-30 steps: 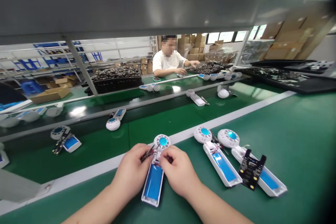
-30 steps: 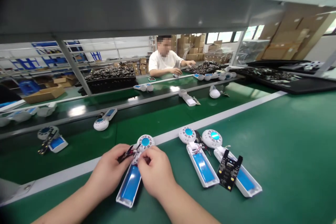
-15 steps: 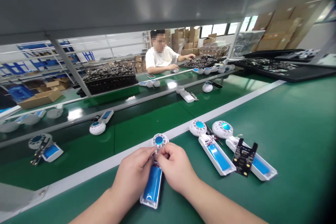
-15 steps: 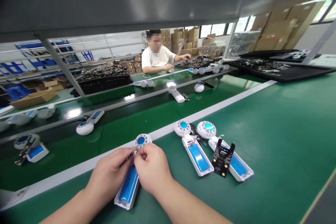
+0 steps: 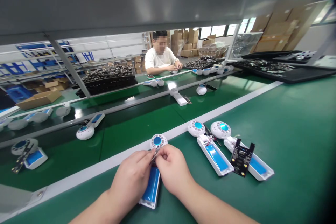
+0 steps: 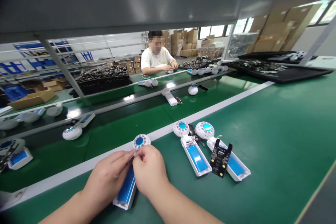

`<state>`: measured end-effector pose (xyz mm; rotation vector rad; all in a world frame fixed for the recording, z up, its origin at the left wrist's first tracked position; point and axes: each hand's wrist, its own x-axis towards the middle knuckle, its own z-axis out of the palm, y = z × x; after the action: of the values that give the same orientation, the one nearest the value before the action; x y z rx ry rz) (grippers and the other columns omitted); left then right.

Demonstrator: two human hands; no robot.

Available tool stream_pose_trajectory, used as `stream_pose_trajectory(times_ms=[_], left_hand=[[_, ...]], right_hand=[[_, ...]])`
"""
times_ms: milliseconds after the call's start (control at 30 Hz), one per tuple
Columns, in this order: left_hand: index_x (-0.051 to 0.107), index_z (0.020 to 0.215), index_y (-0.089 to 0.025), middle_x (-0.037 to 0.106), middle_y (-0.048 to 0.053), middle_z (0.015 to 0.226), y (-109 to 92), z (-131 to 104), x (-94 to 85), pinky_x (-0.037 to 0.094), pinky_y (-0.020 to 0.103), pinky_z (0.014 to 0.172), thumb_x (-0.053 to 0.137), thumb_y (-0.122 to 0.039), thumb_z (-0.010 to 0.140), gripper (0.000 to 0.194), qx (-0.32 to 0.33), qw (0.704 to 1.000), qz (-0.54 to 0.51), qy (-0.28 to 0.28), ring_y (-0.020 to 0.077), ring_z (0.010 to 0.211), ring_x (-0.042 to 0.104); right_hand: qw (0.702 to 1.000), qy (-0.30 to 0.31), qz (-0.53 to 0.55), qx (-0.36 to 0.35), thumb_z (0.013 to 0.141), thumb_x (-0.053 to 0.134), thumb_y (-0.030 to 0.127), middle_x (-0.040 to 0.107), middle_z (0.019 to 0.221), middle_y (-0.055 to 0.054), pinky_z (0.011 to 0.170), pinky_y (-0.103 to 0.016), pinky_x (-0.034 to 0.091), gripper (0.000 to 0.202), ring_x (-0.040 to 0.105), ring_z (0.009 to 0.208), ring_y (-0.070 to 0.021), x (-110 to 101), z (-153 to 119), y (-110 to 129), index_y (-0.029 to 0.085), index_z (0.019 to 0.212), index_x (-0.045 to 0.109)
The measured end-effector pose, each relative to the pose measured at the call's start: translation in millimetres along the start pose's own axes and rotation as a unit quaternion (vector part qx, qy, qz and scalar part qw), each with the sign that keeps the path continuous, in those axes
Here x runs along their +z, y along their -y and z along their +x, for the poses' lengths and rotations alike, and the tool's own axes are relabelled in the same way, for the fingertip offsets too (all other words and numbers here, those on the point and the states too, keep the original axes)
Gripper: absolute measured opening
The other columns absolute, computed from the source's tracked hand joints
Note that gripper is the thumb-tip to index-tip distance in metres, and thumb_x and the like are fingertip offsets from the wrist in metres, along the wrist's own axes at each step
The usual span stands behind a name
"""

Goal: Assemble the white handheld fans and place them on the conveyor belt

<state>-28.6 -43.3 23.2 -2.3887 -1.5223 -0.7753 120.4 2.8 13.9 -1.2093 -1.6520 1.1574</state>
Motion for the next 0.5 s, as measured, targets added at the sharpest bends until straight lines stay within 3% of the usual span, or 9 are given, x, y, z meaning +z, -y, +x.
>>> stream_pose_trajectory(times_ms=[167,267,333,400,500], left_hand=[[0.069,0.117,-0.024,0.074,0.007,0.097,-3.4,1.1,-1.8,0.058,0.029,0.075,0.044,-0.017,0.094,0.035,-0.035,0.997,-0.061,0.019,0.0193,0.084,0.070],[0.070,0.114,-0.027,0.075,0.004,0.102,7.3,10.1,-8.2,0.056,0.028,0.082,0.050,-0.026,0.091,0.030,-0.171,0.976,-0.111,0.072,0.0198,0.092,0.070],[0.070,0.113,-0.027,0.075,0.002,0.105,28.7,24.7,-17.7,0.056,0.028,0.084,0.055,-0.030,0.087,0.030,-0.302,0.944,-0.095,0.092,0.0211,0.096,0.071],[0.067,0.118,-0.022,0.075,0.004,0.104,58.5,49.6,-30.1,0.055,0.032,0.084,0.057,-0.032,0.085,0.036,-0.388,0.917,-0.043,0.083,0.0252,0.096,0.071],[0.053,0.135,-0.012,0.066,0.016,0.122,97.5,104.2,-41.6,0.050,0.044,0.092,0.063,-0.033,0.082,0.058,-0.403,0.913,0.029,0.047,0.0362,0.113,0.062]], right_hand=[[1.000,0.020,-0.012,0.001,0.079,0.054,0.015,0.062,0.059,0.001,0.052,-0.023,0.038,0.020,0.057,0.056,-0.0146,-1.0,-0.4,1.7,0.019,0.062,0.061],[1.000,0.009,-0.025,-0.016,0.080,0.055,0.017,0.062,0.061,0.001,0.054,-0.024,0.039,0.020,0.057,0.057,-0.0147,-5.9,3.5,6.2,0.020,0.062,0.064],[0.998,-0.027,-0.036,-0.033,0.079,0.060,0.018,0.065,0.072,-0.001,0.061,-0.026,0.043,0.012,0.060,0.066,-0.0165,-10.6,7.7,8.5,0.020,0.072,0.069],[0.996,-0.063,-0.046,-0.048,0.079,0.062,0.021,0.067,0.083,-0.003,0.069,-0.028,0.045,0.012,0.062,0.076,-0.0186,-15.1,11.6,9.0,0.020,0.085,0.072],[0.993,-0.081,-0.056,-0.065,0.083,0.060,0.023,0.066,0.088,-0.004,0.071,-0.029,0.046,0.014,0.063,0.081,-0.0203,-18.6,14.2,7.4,0.020,0.091,0.071]])
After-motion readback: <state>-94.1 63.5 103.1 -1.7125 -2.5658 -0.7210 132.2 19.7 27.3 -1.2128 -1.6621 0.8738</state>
